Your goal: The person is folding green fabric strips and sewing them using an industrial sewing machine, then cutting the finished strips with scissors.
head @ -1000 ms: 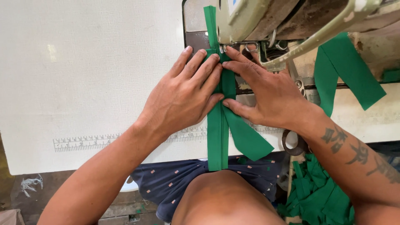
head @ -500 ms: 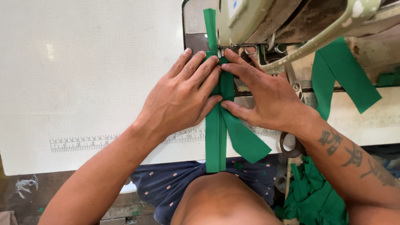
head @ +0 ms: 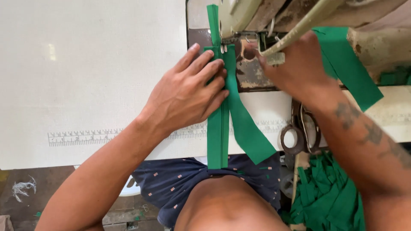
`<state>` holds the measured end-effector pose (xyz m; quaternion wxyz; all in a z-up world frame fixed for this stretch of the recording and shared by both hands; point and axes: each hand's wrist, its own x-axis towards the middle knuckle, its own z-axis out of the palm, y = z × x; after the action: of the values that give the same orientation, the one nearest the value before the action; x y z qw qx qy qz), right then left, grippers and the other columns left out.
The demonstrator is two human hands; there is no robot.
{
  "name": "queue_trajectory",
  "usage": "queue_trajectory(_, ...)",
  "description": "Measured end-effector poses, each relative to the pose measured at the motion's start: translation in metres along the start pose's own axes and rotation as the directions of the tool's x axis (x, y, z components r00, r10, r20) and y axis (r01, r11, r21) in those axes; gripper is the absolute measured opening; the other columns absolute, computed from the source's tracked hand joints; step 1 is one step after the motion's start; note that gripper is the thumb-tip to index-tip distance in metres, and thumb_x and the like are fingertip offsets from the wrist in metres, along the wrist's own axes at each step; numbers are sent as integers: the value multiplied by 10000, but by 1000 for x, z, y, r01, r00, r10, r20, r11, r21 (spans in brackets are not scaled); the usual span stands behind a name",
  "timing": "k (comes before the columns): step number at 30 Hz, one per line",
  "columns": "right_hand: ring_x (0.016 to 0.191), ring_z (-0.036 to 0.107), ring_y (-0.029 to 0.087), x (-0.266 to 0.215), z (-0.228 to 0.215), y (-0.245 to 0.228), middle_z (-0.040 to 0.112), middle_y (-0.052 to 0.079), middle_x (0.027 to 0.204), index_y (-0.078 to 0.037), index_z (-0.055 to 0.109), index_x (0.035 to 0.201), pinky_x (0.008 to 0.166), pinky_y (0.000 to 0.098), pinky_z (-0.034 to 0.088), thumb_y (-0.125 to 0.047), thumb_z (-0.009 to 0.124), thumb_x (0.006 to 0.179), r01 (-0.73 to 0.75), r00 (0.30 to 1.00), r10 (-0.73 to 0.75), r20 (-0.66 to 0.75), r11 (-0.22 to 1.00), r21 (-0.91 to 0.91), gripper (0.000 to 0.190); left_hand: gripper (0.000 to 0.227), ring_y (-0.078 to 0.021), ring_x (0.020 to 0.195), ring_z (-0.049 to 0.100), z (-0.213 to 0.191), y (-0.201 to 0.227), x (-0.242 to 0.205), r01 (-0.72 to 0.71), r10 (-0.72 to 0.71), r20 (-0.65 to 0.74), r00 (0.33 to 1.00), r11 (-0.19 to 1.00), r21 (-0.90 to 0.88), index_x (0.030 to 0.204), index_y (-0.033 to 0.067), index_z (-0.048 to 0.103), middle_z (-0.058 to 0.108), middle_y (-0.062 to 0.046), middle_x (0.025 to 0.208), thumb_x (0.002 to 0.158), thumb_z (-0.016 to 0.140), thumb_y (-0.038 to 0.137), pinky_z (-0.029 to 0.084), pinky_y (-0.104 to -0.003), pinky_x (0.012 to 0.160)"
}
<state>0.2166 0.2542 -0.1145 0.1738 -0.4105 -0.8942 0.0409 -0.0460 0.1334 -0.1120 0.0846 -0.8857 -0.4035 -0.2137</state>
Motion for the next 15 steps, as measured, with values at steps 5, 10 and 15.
queue_trajectory(5,1329,721,372,21,32,48,827,180,1354,-30,736,1552,1077,461,594,-446,679,1235,439,876,-483,-12,807,-395,525,338,-342,1336,648,2,10,1,95,-96,12,995,992,85,1166,154,797,726,-89,1264,1093,756,482,447,-568,1238)
queue_trajectory(10,1322,677,455,6,1,13,769,222,1406,-77,743,1493,1011,587,561,-356,774,1144,365,929,-371,-11,920,-145,449,359,-330,1314,630,-1,9,2,92,-92,0,996,991,97,1131,151,776,697,-71,1216,1079,765,507,432,-580,1240)
queue_trajectory(15,1207,694,377,-76,-56,45,733,186,1275,40,777,1304,1076,496,519,-224,828,1233,148,961,-128,-246,987,67,278,397,-330,1308,634,2,6,1,113,-115,22,993,991,77,1153,150,786,713,-82,1225,1080,735,537,429,-583,1238)
